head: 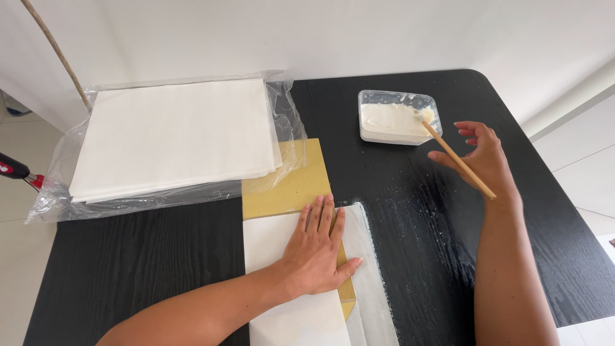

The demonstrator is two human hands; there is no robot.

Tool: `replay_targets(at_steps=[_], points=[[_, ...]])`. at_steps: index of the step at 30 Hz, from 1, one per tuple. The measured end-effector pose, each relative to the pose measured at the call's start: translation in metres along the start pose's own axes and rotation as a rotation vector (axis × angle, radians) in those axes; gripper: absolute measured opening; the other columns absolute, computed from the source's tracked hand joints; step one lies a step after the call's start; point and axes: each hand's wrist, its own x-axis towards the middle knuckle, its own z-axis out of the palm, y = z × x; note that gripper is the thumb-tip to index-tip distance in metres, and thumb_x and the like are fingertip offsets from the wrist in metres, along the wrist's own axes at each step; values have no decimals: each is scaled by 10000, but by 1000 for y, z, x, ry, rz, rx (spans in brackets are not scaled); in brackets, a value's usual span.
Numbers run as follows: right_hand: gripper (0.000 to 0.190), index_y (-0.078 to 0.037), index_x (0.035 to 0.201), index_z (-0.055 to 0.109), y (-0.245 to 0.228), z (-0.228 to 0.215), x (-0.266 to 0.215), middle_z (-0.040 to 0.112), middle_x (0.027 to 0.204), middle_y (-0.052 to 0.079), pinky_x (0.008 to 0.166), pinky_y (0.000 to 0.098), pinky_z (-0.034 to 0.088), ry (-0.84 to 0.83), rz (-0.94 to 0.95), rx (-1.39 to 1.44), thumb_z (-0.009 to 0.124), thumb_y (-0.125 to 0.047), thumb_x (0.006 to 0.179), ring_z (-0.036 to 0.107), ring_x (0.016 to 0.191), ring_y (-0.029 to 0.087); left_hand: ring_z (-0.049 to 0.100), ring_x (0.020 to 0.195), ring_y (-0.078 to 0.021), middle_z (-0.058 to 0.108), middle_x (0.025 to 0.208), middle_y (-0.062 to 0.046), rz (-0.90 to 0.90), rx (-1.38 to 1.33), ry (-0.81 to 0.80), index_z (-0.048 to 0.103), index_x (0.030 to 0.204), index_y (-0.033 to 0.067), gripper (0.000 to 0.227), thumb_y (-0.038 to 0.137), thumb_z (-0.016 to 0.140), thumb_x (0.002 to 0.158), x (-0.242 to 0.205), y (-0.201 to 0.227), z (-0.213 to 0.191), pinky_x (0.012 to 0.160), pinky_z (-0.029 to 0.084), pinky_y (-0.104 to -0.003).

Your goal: The person applies a white substance to paper using a long-handled brush, then folds the paper over to create a structured pocket or envelope.

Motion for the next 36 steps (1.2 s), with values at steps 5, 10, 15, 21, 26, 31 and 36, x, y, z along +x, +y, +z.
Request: replay_targets(at_steps=[5,10,15,21,26,31,36], points=[[674,-159,1410,576,15,-12,-2,598,1269,70,914,420,456,-57,110,-109,815,-346,808,545,1136,220,110,1534,-461,118,1654,-317,-3,18,4,203,1583,12,1010,817,256,975,-1,0,2,1236,68,-558],[373,-89,1274,637,31,-37,-2,624,1023,89,807,425,458,-120,233,-278,688,-309,976,595,916,267,59,1571,-395,76,1673,-270,-30,154,203,97,1589,-54,1108,853,187,961,1,0,1,1305,12,-510],[355,-95,843,670,41,-35,2,554,795,56,694,372,329,-410,421,-305,774,-428,915,459,743,226,251,1466,-387,259,1617,-239,-77,-173,-367,264,1559,-39,1291,950,525,772,32,-13,-54,1126,252,-519],[415,-88,827,606,23,-30,-8,442,703,53,613,369,277,-418,355,-285,689,-470,966,360,640,208,274,1430,-405,273,1579,-245,-113,-236,-346,427,1321,18,1182,972,619,650,37,-18,-53,1127,243,-534],[392,-97,888,659,19,-30,-8,474,733,55,632,372,292,-408,384,-289,683,-479,970,384,665,212,209,1473,-425,186,1634,-268,-138,-283,-374,412,1331,31,1152,964,545,669,40,-18,-56,1132,217,-561],[462,-83,779,593,48,-31,6,447,697,64,618,379,265,-444,325,-305,691,-497,959,378,644,228,-46,1578,-374,-38,1710,-214,-210,-444,-597,165,1565,15,1195,875,412,774,44,-19,-100,1230,42,-571],[497,-88,698,567,41,-39,-3,347,628,32,596,360,244,-621,349,-212,824,-458,907,284,600,195,-69,1575,-378,-18,1705,-224,-228,-289,-669,133,1606,25,1012,780,306,953,39,-35,-118,1254,-64,-519]])
